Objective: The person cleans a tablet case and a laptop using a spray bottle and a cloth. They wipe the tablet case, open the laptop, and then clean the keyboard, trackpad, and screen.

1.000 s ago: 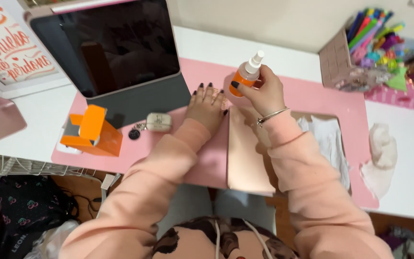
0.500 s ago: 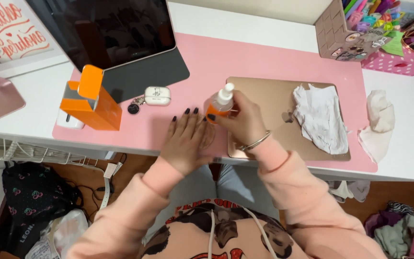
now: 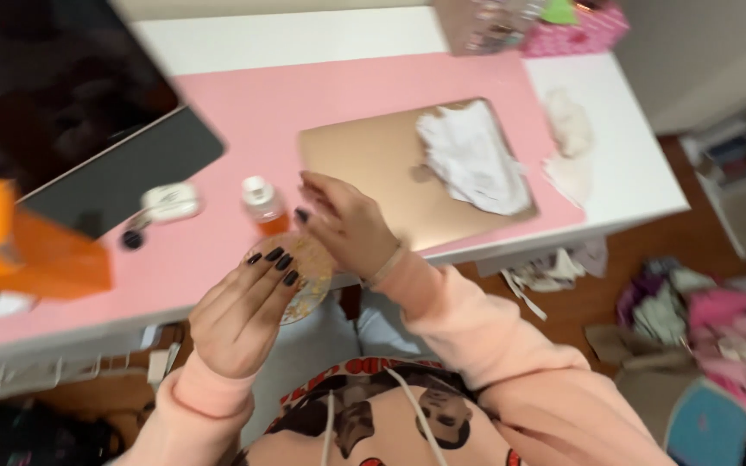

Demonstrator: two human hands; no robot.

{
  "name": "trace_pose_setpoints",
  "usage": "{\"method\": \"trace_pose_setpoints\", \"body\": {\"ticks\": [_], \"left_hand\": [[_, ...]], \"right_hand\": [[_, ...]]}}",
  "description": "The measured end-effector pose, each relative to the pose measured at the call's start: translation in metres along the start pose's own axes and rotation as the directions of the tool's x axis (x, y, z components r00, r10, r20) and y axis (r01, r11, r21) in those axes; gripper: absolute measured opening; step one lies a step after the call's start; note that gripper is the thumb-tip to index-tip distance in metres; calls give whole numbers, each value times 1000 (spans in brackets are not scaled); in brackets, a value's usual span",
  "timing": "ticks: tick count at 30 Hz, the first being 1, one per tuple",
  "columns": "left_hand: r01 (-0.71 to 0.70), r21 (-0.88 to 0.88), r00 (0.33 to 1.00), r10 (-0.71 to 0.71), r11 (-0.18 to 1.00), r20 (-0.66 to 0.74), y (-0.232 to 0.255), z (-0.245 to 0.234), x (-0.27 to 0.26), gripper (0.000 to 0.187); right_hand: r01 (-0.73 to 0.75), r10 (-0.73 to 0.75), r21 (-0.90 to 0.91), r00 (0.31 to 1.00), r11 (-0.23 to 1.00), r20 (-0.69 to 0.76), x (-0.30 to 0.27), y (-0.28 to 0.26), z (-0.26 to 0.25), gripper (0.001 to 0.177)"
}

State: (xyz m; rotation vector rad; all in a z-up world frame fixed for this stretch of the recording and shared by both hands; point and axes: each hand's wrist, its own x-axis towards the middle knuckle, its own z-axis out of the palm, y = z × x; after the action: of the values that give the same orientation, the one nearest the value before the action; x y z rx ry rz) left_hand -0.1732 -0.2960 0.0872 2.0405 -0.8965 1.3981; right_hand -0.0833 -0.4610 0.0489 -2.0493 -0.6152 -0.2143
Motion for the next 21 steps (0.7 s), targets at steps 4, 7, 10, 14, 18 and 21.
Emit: {"method": "trace_pose_setpoints", "body": {"ticks": [4, 7, 10, 14, 18, 21], "left_hand": [[-115, -108, 989, 125, 987, 85, 15, 52, 23, 12], [-201, -91, 978, 205, 975, 32, 34, 102, 37, 15], [-186, -211, 982, 184, 960, -28, 44, 125, 40, 34], [-65, -239, 997, 53, 969, -58, 26, 80, 24, 49], [210, 190, 955, -161, 959, -248, 3, -6, -5, 39], [376, 192, 891, -296, 906, -344, 3, -34, -13, 18]], "right_hand": [[-651, 717, 703, 632, 286, 293, -31, -29, -65, 47], [-326, 428, 941, 841, -87, 331, -69, -31, -88, 79], [-240, 662, 966, 710, -92, 239, -80, -8, -101, 46], [-180, 541, 977, 813, -117, 215, -55, -10, -110, 42], [-190, 514, 981, 846, 39, 143, -46, -11, -74, 40], [-284, 521, 954, 831, 94, 196, -49, 20, -43, 36]]}}
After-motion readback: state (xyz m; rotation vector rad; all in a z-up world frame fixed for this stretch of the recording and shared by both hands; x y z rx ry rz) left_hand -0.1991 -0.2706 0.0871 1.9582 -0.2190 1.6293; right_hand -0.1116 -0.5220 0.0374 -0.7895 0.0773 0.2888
